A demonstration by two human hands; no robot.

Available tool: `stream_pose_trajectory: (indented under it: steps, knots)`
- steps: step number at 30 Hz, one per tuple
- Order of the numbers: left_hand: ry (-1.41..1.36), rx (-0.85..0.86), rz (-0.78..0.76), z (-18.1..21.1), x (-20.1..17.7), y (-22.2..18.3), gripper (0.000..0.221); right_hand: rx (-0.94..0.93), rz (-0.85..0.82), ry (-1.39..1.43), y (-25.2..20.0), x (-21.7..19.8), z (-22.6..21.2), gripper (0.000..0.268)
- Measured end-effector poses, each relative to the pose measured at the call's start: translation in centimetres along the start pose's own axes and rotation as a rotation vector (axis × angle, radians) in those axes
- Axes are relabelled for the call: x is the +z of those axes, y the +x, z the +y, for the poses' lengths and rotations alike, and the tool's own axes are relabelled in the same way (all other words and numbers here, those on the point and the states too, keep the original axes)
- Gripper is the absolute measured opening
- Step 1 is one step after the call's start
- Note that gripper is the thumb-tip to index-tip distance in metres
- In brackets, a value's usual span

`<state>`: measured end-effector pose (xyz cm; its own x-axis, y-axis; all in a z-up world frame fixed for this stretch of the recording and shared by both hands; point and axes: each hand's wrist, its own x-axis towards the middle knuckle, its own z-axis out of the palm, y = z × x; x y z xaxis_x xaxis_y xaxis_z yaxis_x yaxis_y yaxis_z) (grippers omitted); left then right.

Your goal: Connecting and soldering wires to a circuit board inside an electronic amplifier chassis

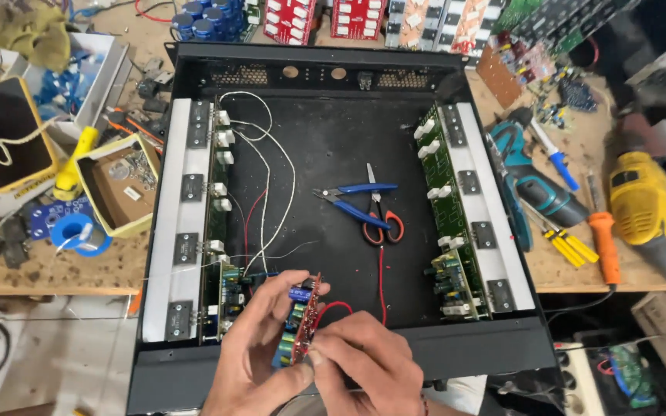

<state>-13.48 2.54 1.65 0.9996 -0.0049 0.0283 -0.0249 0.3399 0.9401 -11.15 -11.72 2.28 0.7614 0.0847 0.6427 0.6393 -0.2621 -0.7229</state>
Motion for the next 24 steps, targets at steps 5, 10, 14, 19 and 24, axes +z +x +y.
stream_pose_trajectory:
  steps: [5,10,14,19,24]
  knots:
    - [-0.033,-0.086,-0.005,0.4,-0.3,0.5,0.077,-0.172,-0.082,0.005,1.1,-0.8,1.1,0.004]
    - [-0.131,-0.129,0.053,0.8,0.5,0.8,0.079,-0.322,-0.066,0.077,3.1,-0.5,1.6,0.007]
    - [-0.159,-0.186,0.076,1.4,0.6,0.9,0.078,-0.302,-0.051,0.059,2.7,0.0,1.7,0.006]
    - [-0.177,-0.165,0.046,1.1,0.5,0.8,0.079,-0.262,-0.056,0.062,2.4,0.2,1.5,0.008]
    - [-0.106,-0.125,0.036,0.8,0.3,0.8,0.081,-0.314,-0.065,0.094,2.7,0.2,1.7,0.01]
